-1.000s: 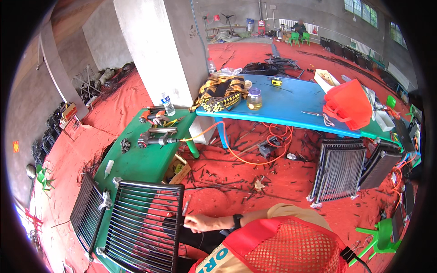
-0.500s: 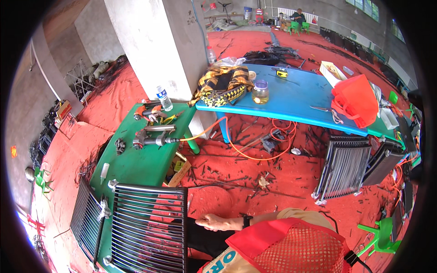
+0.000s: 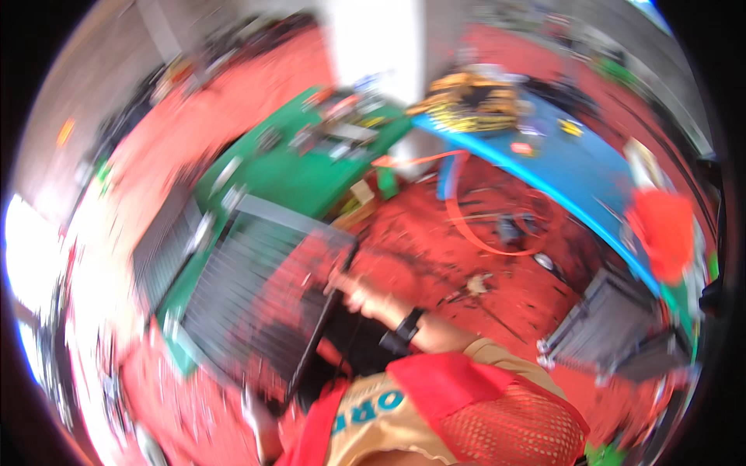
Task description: The person sits on the floor and weaves black cord through the slats of a metal chair frame. They repeatedly pull the cord through the gaps, tighten it, and adjust the frame orientation to continue the weaving process.
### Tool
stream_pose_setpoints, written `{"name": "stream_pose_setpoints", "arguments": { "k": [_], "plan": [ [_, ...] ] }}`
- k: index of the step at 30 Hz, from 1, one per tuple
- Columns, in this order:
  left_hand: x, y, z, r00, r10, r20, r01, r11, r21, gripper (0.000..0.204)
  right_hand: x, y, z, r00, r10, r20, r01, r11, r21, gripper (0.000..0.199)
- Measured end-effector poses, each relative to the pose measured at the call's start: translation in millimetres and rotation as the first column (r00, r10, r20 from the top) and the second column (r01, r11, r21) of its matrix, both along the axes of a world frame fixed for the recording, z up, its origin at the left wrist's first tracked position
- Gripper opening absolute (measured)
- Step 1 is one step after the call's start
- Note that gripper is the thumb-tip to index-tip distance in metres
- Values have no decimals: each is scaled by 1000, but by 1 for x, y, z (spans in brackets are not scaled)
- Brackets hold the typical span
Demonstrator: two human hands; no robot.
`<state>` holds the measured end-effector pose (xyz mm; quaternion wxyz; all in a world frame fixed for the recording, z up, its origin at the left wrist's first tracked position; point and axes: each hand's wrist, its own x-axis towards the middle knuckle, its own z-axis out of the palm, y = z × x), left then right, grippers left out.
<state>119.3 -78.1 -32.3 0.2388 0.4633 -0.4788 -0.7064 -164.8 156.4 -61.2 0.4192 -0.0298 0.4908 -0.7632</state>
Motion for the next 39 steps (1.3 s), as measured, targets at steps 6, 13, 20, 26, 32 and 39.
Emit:
{"name": "stream_pose_setpoints", "arguments": {
  "k": [6,13,20,26,32,39],
  "plan": [
    [30,4,-19,998,48,30,-44,993,-114,17,2,16,19,999,-13,38,13,1000,8,20],
    [28,-19,18,850,312,424,258,456,-852,52,48,66,3,975,-94,200,68,988,135,28],
    [-127,-153,70,925,238,297,281,99,-955,52,38,65,17,982,-124,144,82,960,269,25],
    [-249,-255,59,600,404,690,696,162,-700,66,41,68,25,986,-153,65,120,926,358,27],
    [-290,-280,22,468,345,814,807,210,-553,46,36,76,18,984,-109,143,58,946,320,26],
    [-286,-259,27,473,225,852,836,190,-514,35,39,70,22,977,-122,174,65,951,301,24]
  ]
}}
